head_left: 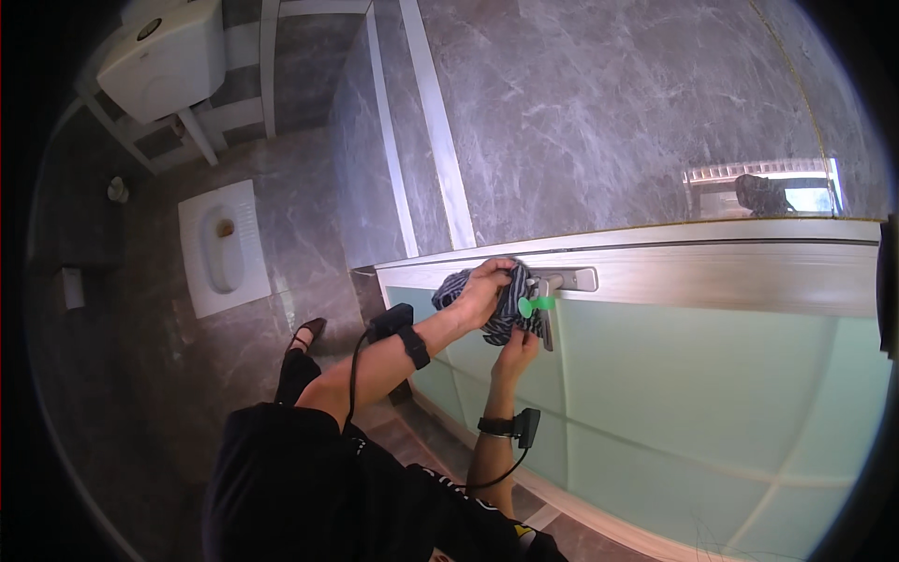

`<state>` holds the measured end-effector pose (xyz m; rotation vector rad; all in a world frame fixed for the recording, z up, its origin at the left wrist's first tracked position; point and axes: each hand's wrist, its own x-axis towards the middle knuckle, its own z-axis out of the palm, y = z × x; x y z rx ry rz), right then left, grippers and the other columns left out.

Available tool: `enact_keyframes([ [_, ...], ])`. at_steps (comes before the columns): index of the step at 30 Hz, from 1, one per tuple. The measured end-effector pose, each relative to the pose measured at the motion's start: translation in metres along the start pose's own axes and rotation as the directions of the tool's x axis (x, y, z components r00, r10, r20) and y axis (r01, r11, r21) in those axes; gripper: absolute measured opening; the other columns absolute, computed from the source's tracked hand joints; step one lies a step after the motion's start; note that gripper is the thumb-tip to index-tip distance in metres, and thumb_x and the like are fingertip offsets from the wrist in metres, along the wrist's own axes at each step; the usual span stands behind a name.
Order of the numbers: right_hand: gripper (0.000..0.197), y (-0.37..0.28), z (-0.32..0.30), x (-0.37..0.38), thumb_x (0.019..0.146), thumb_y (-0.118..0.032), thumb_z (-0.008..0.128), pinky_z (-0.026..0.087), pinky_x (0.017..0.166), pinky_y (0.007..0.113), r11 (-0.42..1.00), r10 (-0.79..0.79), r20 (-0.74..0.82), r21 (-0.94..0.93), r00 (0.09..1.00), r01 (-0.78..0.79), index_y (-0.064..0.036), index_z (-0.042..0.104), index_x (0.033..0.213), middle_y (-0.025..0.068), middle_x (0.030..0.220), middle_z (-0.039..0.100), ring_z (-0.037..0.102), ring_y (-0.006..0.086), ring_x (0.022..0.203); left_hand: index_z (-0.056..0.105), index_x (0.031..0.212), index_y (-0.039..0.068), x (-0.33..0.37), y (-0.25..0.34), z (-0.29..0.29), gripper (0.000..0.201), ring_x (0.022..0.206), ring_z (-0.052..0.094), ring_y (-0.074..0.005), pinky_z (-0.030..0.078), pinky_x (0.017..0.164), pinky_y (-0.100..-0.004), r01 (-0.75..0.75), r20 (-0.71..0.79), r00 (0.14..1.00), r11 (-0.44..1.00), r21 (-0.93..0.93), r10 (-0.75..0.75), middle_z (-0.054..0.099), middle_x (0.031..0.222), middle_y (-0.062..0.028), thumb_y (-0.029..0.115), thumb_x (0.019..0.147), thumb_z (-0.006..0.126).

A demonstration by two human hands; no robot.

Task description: Cleaning a bathroom door and nearby wall using a cloth.

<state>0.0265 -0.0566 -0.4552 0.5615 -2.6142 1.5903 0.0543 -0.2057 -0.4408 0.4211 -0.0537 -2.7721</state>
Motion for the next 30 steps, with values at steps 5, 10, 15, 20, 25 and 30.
enact_keyframes([
  [5, 0.018, -0.013, 0.002, -0.001, 0.088, -0.011, 0.058, 0.044, 0.068, 0.027, 0.999, 0.043, -0.013, -0.011, 0.999, -0.043, 0.0060, 0.061, 0.089, 0.0055, 0.082, 0.062, 0.054, 0.0117, 0.075, 0.053, 0.117, 0.000, 0.001, -0.008, -0.001, 0.033, 0.104, 0.060, -0.0200, 0.046, 0.092, -0.0289, -0.335, 0.056, 0.925, 0.737, 0.587, 0.376, 0.063, 0.105, -0.0106, -0.003, 0.085, 0.055],
  [10, 0.018, 0.003, -0.004, 0.003, 0.088, -0.011, 0.057, 0.047, 0.069, 0.027, 0.995, 0.029, -0.044, 0.102, 0.999, -0.024, 0.0066, 0.061, 0.092, 0.0068, 0.087, 0.065, 0.058, 0.0122, 0.076, 0.054, 0.122, 0.001, -0.009, 0.004, 0.020, 0.036, 0.112, 0.060, -0.0244, 0.045, 0.095, -0.0310, -0.571, 0.376, 0.762, 0.273, 0.774, 0.527, 0.063, 0.114, -0.0147, -0.002, 0.086, 0.055],
  [15, 0.017, 0.014, 0.000, -0.001, 0.089, -0.011, 0.058, 0.047, 0.069, 0.026, 0.990, 0.064, 0.023, 0.124, 0.998, -0.067, 0.0053, 0.061, 0.096, 0.0067, 0.088, 0.065, 0.058, 0.0114, 0.077, 0.055, 0.123, 0.002, -0.001, 0.029, 0.038, 0.036, 0.110, 0.056, -0.0143, 0.044, 0.097, -0.0258, -0.390, 0.392, 0.909, 0.610, 0.689, 0.139, 0.062, 0.114, -0.0055, -0.007, 0.089, 0.049],
  [20, 0.020, 0.000, 0.003, -0.001, 0.091, -0.013, 0.059, 0.046, 0.069, 0.025, 0.997, 0.055, 0.017, 0.060, 0.998, -0.056, 0.0055, 0.061, 0.097, 0.0067, 0.089, 0.065, 0.056, 0.0109, 0.077, 0.051, 0.126, -0.004, -0.009, 0.041, 0.050, 0.035, 0.107, 0.056, -0.0110, 0.045, 0.094, -0.0234, -0.178, 0.275, 0.960, 0.858, 0.481, 0.045, 0.061, 0.115, -0.0050, -0.008, 0.092, 0.044],
  [25, 0.020, -0.012, 0.004, -0.003, 0.089, -0.011, 0.056, 0.044, 0.066, 0.028, 0.993, 0.109, 0.008, 0.039, 0.994, -0.109, 0.0082, 0.061, 0.094, 0.0080, 0.083, 0.063, 0.055, 0.0128, 0.074, 0.051, 0.124, -0.004, -0.002, 0.045, 0.047, 0.034, 0.101, 0.056, -0.0093, 0.044, 0.092, -0.0221, -0.247, 0.334, 0.941, 0.782, 0.572, 0.053, 0.062, 0.111, -0.0058, -0.006, 0.093, 0.039],
  [30, 0.021, -0.025, 0.011, -0.005, 0.086, -0.008, 0.053, 0.043, 0.060, 0.031, 0.973, 0.138, 0.001, 0.189, 0.990, -0.136, 0.0114, 0.060, 0.086, 0.0071, 0.073, 0.060, 0.052, 0.0132, 0.068, 0.051, 0.118, -0.001, -0.013, 0.045, 0.059, 0.026, 0.098, 0.057, -0.0143, 0.045, 0.087, -0.0269, -0.309, 0.267, 0.950, 0.602, 0.736, 0.162, 0.062, 0.105, -0.0084, 0.003, 0.093, 0.045],
])
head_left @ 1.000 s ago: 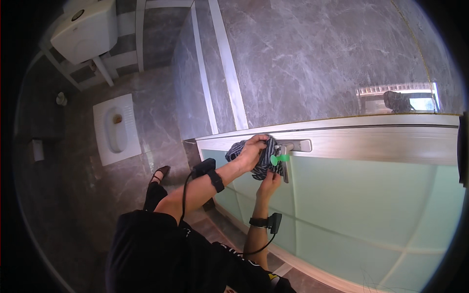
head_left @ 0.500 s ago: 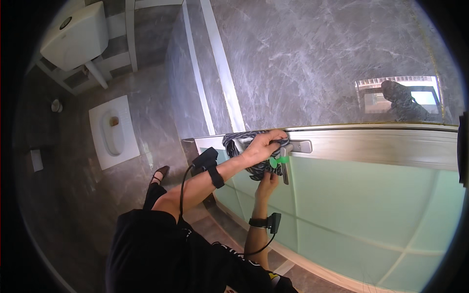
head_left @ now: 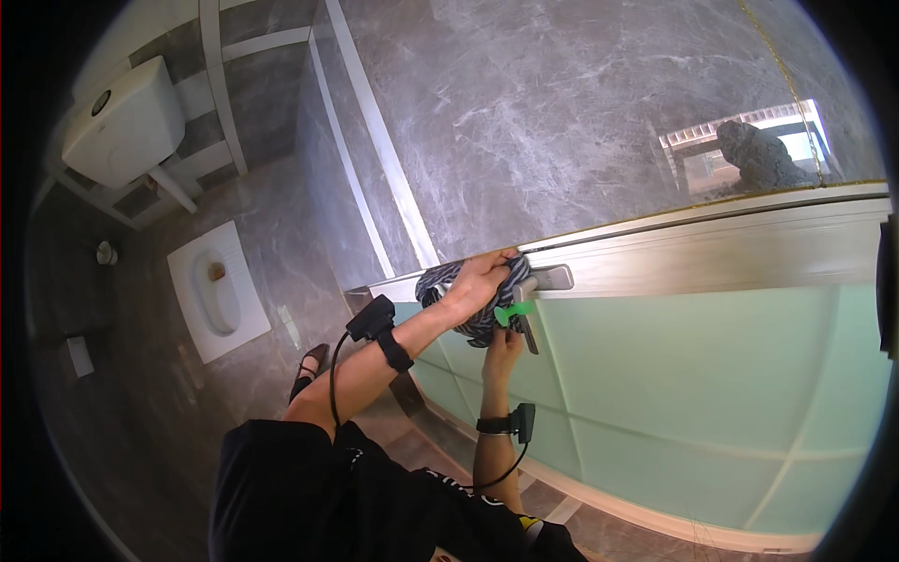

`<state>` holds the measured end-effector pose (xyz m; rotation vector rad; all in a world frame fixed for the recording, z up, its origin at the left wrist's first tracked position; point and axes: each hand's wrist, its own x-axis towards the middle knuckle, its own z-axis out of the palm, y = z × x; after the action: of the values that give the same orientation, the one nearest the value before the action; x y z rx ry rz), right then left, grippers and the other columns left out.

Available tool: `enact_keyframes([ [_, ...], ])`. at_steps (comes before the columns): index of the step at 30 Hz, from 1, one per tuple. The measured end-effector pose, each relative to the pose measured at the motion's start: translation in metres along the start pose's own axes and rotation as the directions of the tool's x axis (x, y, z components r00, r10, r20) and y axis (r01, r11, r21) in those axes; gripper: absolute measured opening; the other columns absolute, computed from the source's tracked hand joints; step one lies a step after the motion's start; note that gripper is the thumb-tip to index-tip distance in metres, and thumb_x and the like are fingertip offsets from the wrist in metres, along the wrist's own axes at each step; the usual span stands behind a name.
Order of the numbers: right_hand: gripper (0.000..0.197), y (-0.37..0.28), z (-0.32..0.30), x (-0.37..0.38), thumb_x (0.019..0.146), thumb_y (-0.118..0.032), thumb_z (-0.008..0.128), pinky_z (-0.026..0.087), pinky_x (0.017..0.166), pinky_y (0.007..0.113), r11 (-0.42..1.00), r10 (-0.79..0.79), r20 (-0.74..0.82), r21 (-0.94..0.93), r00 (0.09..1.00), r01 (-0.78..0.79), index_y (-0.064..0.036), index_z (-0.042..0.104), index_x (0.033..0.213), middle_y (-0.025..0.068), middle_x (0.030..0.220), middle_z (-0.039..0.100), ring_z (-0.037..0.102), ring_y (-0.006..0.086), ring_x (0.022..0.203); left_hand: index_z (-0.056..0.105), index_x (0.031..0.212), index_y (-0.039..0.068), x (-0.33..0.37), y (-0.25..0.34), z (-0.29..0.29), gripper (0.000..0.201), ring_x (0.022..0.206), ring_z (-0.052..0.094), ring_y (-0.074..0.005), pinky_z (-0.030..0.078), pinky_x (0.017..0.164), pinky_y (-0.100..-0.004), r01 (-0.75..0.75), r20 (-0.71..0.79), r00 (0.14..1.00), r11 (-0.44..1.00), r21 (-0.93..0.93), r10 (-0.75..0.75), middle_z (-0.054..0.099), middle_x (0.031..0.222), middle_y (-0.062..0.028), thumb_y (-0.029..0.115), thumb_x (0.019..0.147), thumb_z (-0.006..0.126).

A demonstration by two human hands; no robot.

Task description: Cleaning a bathroom door and nearby wall using a cloth.

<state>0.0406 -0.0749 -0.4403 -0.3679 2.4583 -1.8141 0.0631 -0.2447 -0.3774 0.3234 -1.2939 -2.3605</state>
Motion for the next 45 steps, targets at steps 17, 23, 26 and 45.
enact_keyframes([
  [17, 0.021, 0.047, -0.011, 0.008, 0.089, 0.000, 0.052, 0.046, 0.071, 0.024, 0.999, 0.045, 0.104, -0.014, 0.994, -0.044, 0.0049, 0.060, 0.108, 0.0045, 0.094, 0.065, 0.057, 0.0091, 0.080, 0.042, 0.126, 0.005, -0.012, 0.016, 0.014, 0.035, 0.099, 0.053, -0.0182, 0.043, 0.087, -0.0299, 0.122, 0.025, 0.993, 0.987, -0.108, -0.120, 0.056, 0.106, -0.0115, 0.011, 0.092, 0.052],
  [23, 0.024, 0.062, -0.016, 0.000, 0.090, -0.002, 0.055, 0.048, 0.072, 0.025, 0.981, 0.096, 0.036, 0.164, 0.995, -0.101, 0.0058, 0.060, 0.111, 0.0053, 0.097, 0.065, 0.059, 0.0108, 0.082, 0.041, 0.130, -0.003, -0.013, -0.004, 0.015, 0.041, 0.112, 0.052, -0.0193, 0.038, 0.097, -0.0291, -0.025, -0.002, 1.000, 0.988, -0.154, 0.025, 0.053, 0.118, -0.0111, 0.004, 0.090, 0.046],
  [26, 0.028, 0.066, -0.022, -0.008, 0.085, 0.001, 0.049, 0.048, 0.075, 0.027, 0.974, 0.132, 0.018, 0.183, 0.991, -0.133, 0.0090, 0.061, 0.110, 0.0091, 0.097, 0.065, 0.060, 0.0151, 0.088, 0.045, 0.129, -0.004, 0.004, 0.002, 0.012, 0.040, 0.108, 0.056, -0.0219, 0.044, 0.097, -0.0338, 0.153, -0.011, 0.984, 0.872, -0.465, -0.179, 0.054, 0.115, -0.0129, 0.006, 0.091, 0.044],
  [45, 0.016, 0.032, -0.059, -0.030, 0.090, -0.005, 0.055, 0.047, 0.067, 0.025, 0.933, 0.155, -0.117, 0.344, 0.981, -0.106, 0.0028, 0.063, 0.102, 0.0058, 0.092, 0.065, 0.059, 0.0105, 0.078, 0.048, 0.126, -0.009, 0.014, 0.010, -0.006, 0.036, 0.109, 0.058, -0.0233, 0.044, 0.098, -0.0361, 0.248, 0.093, 0.968, 0.943, -0.223, -0.233, 0.059, 0.117, -0.0161, 0.014, 0.098, 0.044],
])
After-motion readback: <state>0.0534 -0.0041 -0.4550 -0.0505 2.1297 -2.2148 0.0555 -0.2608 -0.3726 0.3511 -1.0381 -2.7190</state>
